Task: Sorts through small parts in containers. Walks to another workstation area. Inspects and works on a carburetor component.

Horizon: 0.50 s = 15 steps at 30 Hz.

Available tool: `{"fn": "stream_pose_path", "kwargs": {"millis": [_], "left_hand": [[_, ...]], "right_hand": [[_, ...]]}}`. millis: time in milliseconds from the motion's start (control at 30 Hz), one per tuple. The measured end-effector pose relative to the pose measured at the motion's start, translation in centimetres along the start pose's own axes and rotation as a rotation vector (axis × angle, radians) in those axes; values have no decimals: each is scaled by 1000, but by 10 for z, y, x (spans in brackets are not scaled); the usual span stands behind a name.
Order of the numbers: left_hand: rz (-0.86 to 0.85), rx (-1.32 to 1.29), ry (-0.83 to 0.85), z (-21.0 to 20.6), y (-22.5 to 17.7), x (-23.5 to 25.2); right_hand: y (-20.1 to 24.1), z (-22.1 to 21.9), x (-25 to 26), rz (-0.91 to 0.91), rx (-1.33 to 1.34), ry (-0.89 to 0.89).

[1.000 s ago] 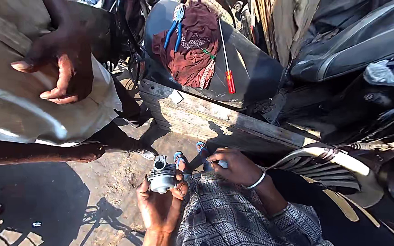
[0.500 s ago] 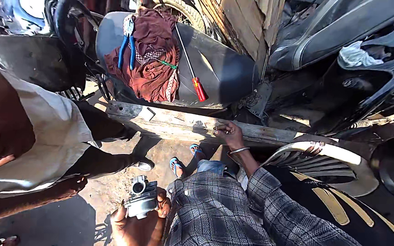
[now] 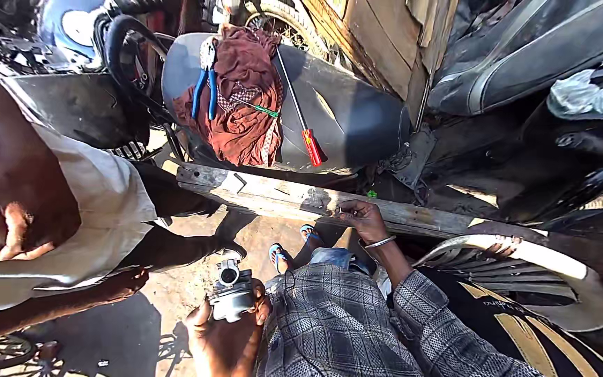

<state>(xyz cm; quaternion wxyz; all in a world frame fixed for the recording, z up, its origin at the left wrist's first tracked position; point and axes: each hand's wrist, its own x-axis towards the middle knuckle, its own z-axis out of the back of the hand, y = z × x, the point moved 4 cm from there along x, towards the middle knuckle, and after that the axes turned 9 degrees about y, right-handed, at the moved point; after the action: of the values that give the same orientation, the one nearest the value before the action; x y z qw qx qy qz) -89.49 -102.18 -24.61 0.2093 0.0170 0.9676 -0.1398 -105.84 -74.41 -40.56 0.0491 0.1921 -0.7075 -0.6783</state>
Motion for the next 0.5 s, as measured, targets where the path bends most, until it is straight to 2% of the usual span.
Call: {"fn": "stream_pose_path", "kwargs": {"millis": [233,500], "left_hand": [[-44,-30,14,4,-3,-6],[-109,-64,-1,14,-6,-19]], "right_hand": [[1,-19,8,-21,235,99],[13,-36,19,-18,327,199]]}}
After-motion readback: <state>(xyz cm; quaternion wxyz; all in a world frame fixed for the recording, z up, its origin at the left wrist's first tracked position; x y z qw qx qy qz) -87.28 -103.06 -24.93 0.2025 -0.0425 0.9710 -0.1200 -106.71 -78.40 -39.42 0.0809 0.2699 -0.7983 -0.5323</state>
